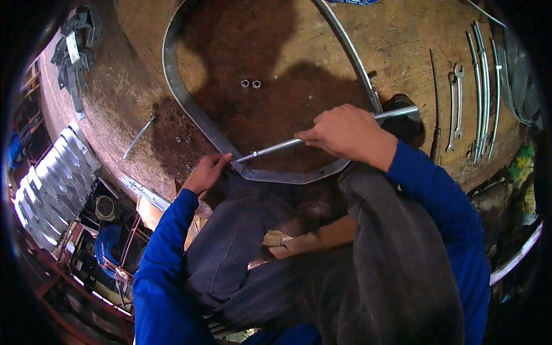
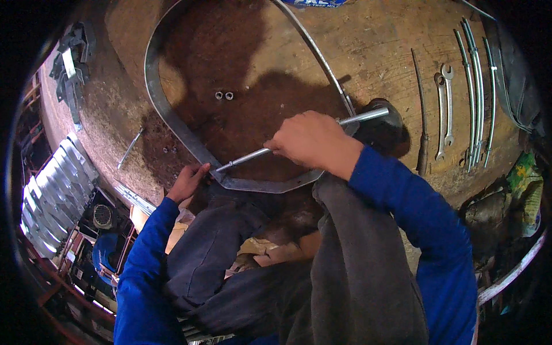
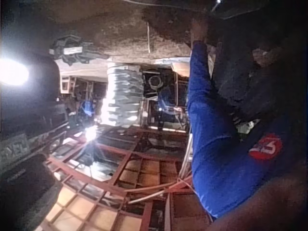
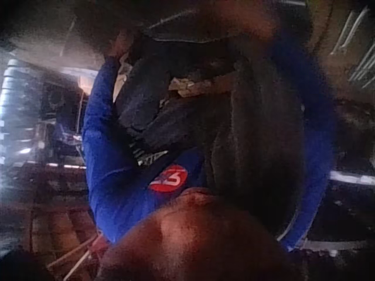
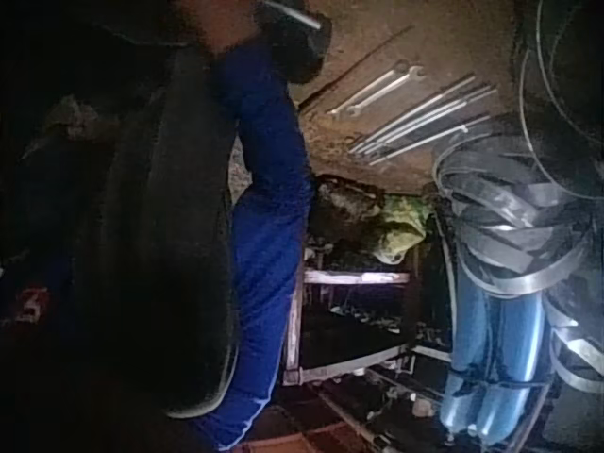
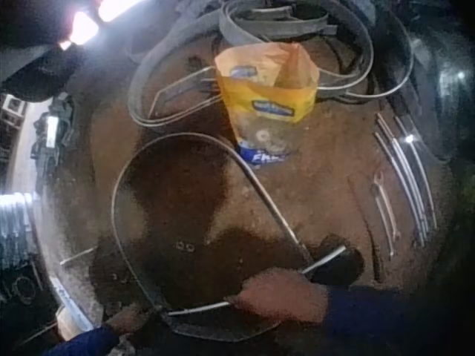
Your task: The person sits on the floor and assembles a metal frame by bending a metal strip into shape, then inserting a threaded rod and securing it with washers and nuts. They use a hammer and wrench to adjust and tighten the components.
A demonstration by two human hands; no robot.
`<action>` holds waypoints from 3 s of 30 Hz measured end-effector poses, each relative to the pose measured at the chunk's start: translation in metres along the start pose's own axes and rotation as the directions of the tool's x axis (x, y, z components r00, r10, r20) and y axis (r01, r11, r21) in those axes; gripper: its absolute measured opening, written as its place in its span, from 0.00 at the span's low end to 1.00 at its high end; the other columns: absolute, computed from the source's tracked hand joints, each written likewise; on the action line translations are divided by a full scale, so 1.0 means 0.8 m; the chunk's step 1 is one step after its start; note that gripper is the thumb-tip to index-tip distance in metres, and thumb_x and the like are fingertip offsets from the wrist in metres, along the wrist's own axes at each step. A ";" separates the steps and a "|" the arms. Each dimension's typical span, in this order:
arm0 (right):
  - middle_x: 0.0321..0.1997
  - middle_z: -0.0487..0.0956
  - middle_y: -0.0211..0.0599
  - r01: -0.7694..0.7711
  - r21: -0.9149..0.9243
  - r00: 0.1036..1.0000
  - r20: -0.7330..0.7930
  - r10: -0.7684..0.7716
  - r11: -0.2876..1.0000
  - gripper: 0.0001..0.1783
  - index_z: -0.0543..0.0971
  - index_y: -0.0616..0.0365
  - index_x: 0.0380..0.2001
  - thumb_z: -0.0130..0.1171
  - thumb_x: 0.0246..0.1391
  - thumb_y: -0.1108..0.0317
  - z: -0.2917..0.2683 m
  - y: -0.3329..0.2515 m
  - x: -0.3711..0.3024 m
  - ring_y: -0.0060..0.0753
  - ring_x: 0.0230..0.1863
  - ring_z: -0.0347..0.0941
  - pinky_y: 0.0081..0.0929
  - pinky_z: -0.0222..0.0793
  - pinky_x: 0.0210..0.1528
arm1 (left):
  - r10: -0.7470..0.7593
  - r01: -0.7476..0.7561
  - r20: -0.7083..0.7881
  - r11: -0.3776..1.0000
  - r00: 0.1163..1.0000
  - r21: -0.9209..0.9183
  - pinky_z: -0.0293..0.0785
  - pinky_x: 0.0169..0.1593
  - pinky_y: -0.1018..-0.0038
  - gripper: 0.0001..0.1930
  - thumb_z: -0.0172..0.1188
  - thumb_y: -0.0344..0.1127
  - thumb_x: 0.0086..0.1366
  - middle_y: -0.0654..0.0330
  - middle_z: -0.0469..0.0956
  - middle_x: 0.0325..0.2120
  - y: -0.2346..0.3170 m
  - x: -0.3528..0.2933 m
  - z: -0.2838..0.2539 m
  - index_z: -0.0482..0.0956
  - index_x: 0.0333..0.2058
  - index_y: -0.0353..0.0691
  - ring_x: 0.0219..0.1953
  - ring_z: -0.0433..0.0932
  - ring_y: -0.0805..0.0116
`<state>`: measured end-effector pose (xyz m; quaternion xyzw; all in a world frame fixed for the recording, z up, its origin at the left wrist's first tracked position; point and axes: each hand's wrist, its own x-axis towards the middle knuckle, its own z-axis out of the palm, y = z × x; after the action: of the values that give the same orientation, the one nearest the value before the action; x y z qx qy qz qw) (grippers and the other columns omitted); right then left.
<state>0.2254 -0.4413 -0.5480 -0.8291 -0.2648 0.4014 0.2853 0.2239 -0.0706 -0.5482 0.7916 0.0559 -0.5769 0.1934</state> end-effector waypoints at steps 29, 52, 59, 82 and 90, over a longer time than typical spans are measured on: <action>0.38 0.81 0.40 -0.039 0.240 0.996 0.093 0.017 0.970 0.15 0.79 0.38 0.46 0.52 0.57 0.55 0.003 0.007 0.013 0.48 0.43 0.76 0.45 0.71 0.45 | 0.126 -0.110 -0.055 0.966 0.991 0.234 0.68 0.38 0.56 0.28 0.47 0.52 0.67 0.36 0.74 0.25 0.010 0.003 0.000 0.77 0.26 0.27 0.33 0.74 0.39; 0.37 0.81 0.42 0.001 0.256 1.000 -0.025 0.006 0.967 0.13 0.81 0.48 0.40 0.54 0.54 0.60 0.029 -0.011 0.021 0.48 0.40 0.77 0.44 0.73 0.41 | 0.207 -0.158 -0.128 0.937 0.970 0.313 0.69 0.33 0.56 0.25 0.50 0.48 0.65 0.39 0.73 0.19 0.000 0.008 0.005 0.77 0.23 0.27 0.27 0.76 0.42; 0.33 0.81 0.39 0.089 0.095 0.996 -0.014 -0.088 0.992 0.15 0.79 0.38 0.45 0.51 0.57 0.56 0.058 -0.002 0.057 0.48 0.39 0.77 0.45 0.72 0.40 | 0.200 -0.160 -0.113 0.942 0.973 0.294 0.69 0.36 0.55 0.24 0.50 0.48 0.65 0.36 0.74 0.23 0.005 0.005 0.005 0.77 0.26 0.27 0.31 0.75 0.38; 0.40 0.81 0.38 -0.012 0.226 0.998 0.063 -0.002 0.974 0.15 0.80 0.40 0.46 0.53 0.56 0.55 0.018 0.025 0.011 0.49 0.43 0.76 0.43 0.71 0.44 | 0.175 -0.122 -0.132 0.935 0.976 0.334 0.69 0.40 0.52 0.24 0.49 0.49 0.65 0.35 0.75 0.27 0.002 0.011 0.015 0.78 0.26 0.28 0.34 0.75 0.37; 0.39 0.79 0.44 -0.069 0.212 0.985 -0.141 0.100 0.975 0.14 0.81 0.50 0.42 0.55 0.55 0.59 -0.025 0.029 -0.074 0.50 0.42 0.75 0.40 0.71 0.42 | 0.181 -0.162 -0.037 0.943 0.983 0.291 0.70 0.41 0.53 0.25 0.49 0.52 0.65 0.39 0.77 0.31 0.002 -0.008 -0.002 0.78 0.32 0.30 0.37 0.75 0.40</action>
<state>0.2146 -0.5025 -0.5233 -0.8336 -0.1638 0.3747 0.3714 0.2238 -0.0709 -0.5410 0.8310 -0.0911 -0.5344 0.1244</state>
